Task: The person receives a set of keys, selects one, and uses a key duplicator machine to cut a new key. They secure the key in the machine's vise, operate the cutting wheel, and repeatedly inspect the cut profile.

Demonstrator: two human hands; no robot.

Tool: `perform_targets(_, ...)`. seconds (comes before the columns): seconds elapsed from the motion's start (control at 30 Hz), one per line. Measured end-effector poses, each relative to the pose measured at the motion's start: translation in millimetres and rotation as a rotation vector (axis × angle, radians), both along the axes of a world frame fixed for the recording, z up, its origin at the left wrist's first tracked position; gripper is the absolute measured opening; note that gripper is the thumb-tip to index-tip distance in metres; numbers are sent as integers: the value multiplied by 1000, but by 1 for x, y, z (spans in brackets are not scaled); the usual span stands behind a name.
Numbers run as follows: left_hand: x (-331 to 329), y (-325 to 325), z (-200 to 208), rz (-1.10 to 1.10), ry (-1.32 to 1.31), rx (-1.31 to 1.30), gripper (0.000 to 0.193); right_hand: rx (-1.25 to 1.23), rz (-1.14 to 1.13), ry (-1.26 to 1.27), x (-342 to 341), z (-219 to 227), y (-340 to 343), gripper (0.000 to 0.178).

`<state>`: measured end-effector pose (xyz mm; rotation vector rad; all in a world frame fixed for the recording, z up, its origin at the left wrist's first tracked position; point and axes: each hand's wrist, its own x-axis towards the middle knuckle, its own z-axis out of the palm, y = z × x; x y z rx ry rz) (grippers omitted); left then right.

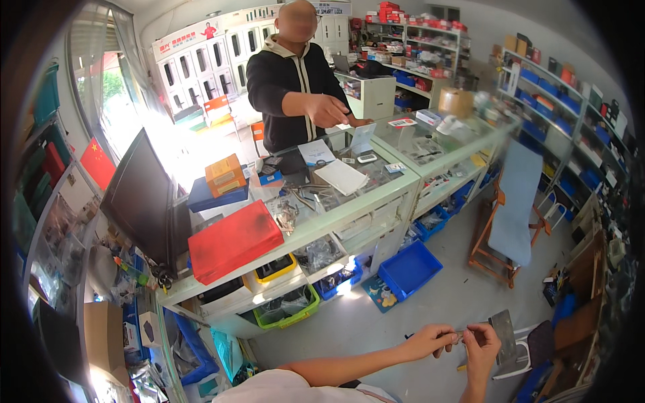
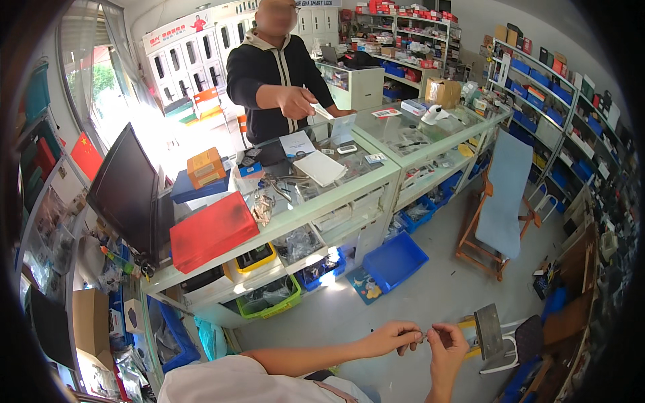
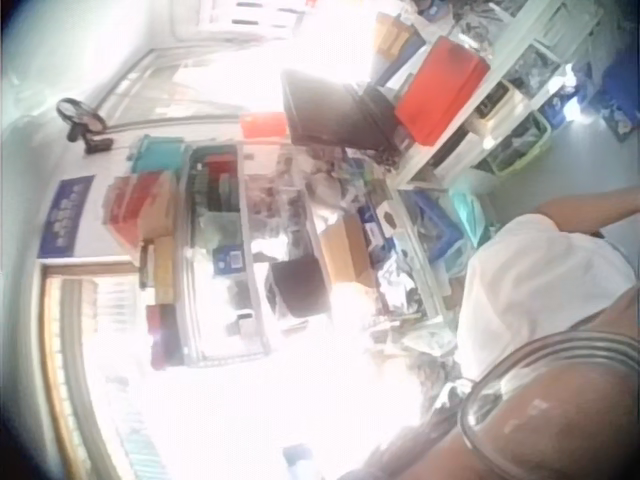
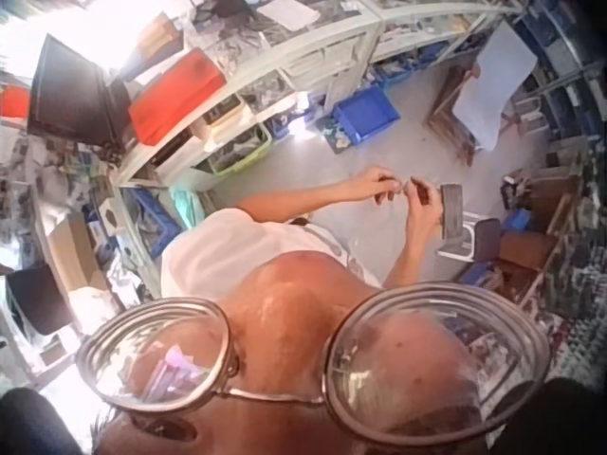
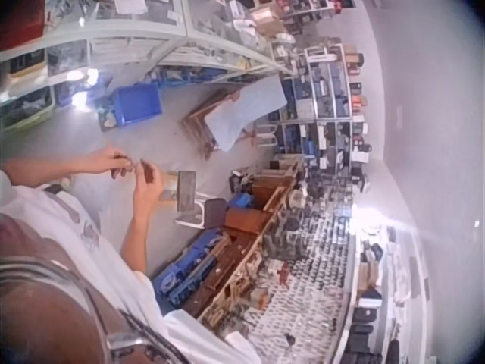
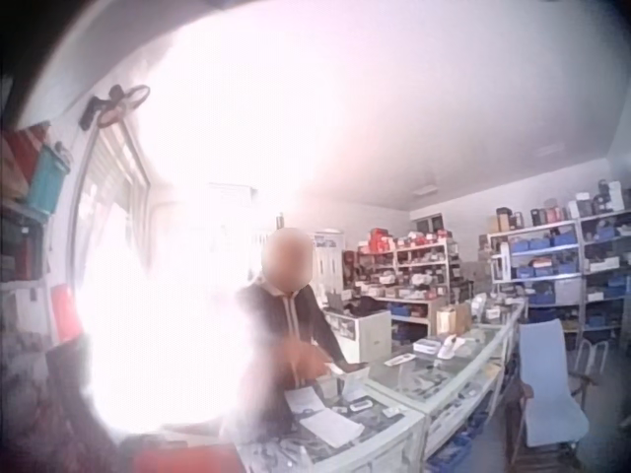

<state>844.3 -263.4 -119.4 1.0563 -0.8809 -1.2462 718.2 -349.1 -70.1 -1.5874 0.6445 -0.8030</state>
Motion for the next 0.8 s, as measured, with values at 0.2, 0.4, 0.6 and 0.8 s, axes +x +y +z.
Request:
perform_targets(0.2,-44,-16,2,54,148,-79,22,92,-58,-168,-33,9,0,16)
perform_targets(0.4,-112,-40,16,-78,171,-66,21,97,-185,-119,-115,-5,-29,19)
perform_targets(0.6,-174,-42,11,-73,46,-43,22,124,-234,-151,-176,-8,-27,23)
perform_targets(0.8,-220,-56,10,7,136,-47,19,107,-310,-147,-220,-7,-32,29)
